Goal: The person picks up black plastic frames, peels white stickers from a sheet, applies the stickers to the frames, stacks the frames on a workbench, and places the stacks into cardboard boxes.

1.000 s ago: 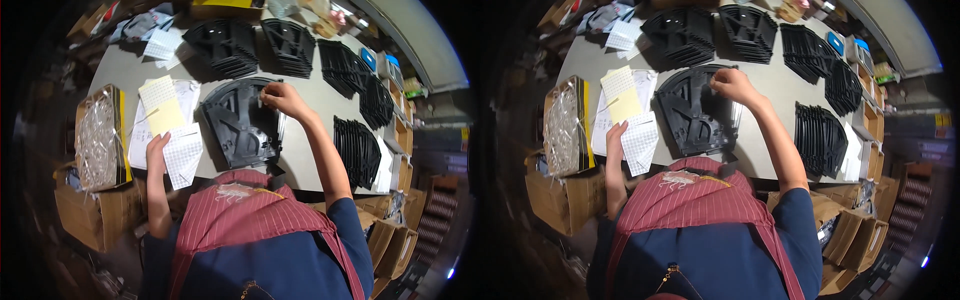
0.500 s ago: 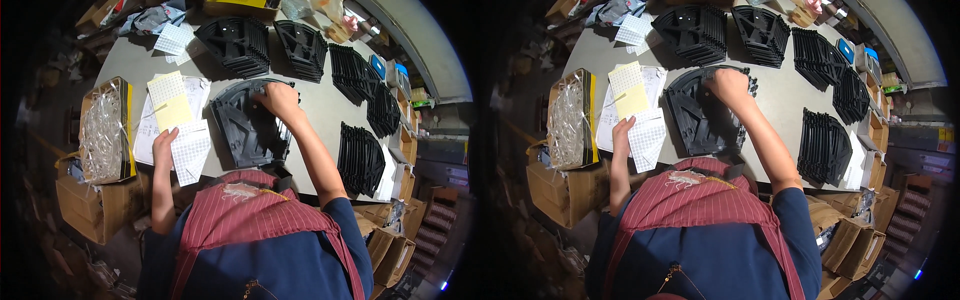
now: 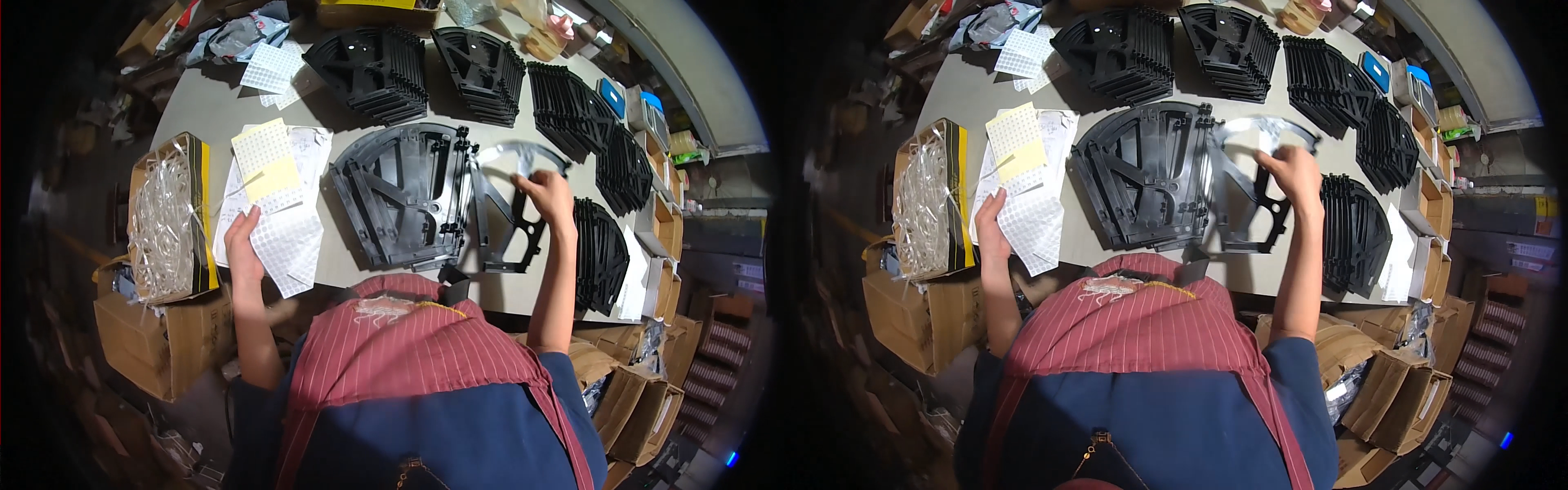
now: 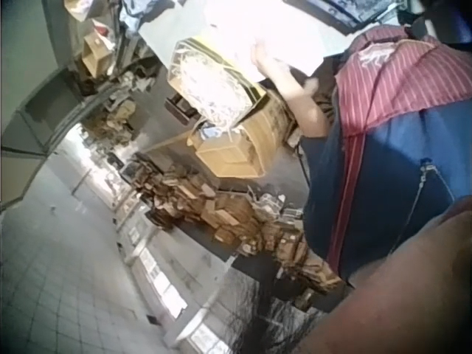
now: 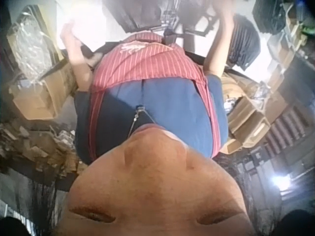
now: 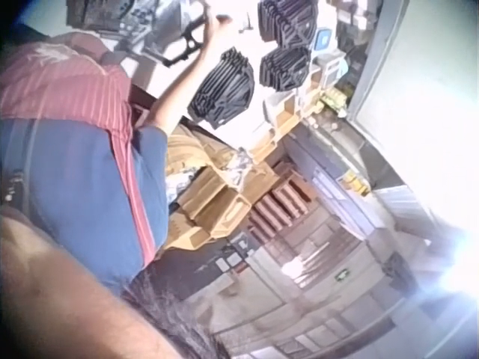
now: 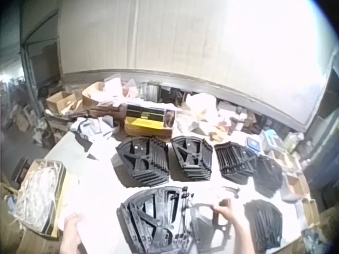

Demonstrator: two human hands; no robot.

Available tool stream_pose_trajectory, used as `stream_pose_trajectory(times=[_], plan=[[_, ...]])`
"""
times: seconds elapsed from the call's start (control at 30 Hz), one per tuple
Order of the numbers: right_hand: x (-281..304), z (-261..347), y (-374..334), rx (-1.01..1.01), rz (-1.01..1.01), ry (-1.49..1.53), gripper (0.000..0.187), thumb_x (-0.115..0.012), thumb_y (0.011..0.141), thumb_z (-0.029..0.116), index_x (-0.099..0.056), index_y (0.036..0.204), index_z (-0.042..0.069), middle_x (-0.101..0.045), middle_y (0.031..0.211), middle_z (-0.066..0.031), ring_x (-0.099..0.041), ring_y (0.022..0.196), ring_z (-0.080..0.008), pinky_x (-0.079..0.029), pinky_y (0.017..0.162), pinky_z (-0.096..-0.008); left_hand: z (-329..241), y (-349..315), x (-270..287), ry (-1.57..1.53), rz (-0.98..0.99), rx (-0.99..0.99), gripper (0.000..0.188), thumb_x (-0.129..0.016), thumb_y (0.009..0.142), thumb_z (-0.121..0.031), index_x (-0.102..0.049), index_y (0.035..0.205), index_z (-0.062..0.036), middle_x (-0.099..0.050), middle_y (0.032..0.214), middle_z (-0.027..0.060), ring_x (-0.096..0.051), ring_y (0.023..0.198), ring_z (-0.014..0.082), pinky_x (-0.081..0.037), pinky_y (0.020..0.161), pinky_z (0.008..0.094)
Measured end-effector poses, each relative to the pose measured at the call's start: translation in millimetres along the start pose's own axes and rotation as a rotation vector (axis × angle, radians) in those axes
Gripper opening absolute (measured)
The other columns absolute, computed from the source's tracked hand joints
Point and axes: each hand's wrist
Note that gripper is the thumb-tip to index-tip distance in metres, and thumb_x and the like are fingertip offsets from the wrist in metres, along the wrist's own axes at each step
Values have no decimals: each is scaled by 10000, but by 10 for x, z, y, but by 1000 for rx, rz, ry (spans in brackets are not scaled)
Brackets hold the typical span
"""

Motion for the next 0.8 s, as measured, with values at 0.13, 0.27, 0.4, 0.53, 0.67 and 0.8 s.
stream_pose_trajectory(times=[0.13, 0.27, 0.4, 0.53, 0.67, 0.8], plan=[[-465, -689, 17, 67, -81, -405, 624, -727, 795, 633, -719, 859, 12, -719, 819, -206, -720, 822, -367, -568, 701, -474, -99, 42, -174, 1, 99, -44, 390, -597, 986, -105, -526, 1305, 110, -668, 1200, 212, -710, 1008, 281, -586, 894, 376], [-459, 3, -86, 361, -157, -202, 453, -708, 903, 458, -635, 879, 12, -680, 838, -189, -676, 798, -374, -535, 713, -452, -57, -14, -476, 67, 134, -70, 326, -615, 976, -98, -599, 1242, 88, -697, 1153, 182, -706, 1027, 246, -571, 900, 349], [-605, 987, -51, 784, 177, 458, 167, -653, 821, 13, -613, 983, 4, -637, 881, -166, -642, 810, -336, -516, 734, -389, -3, -144, -806, 65, 179, -102, 337, -662, 955, -118, -632, 1222, 85, -706, 1132, 141, -681, 999, 182, -514, 893, 282], [-936, 1411, 212, 981, 112, 293, 170, -654, 774, 26, -593, 927, -18, -680, 887, -201, -670, 886, -392, -523, 763, -452, -38, -238, -870, 97, 197, -131, 326, -665, 957, -122, -641, 1214, 77, -707, 1129, 131, -677, 994, 170, -510, 893, 280], [-1002, 1559, 287, 904, -86, -71, 185, -698, 747, 97, -617, 891, 16, -680, 775, -182, -685, 785, -382, -540, 682, -472, -142, -354, -618, 65, 132, -115, 326, -667, 958, -122, -634, 1213, 78, -705, 1125, 139, -683, 992, 187, -518, 896, 295], [-878, 1638, 119, 693, -98, -162, 451, -780, 782, 462, -686, 813, 23, -709, 744, -154, -716, 732, -344, -567, 624, -438, -184, -448, -311, 50, 72, -100, 349, -607, 978, -94, -574, 1265, 102, -685, 1183, 175, -695, 1049, 253, -560, 919, 351]])
Point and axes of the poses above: each hand's wrist, its own y-axis towards the middle knuckle, its own x-axis out of the back of the hand, z = x × y
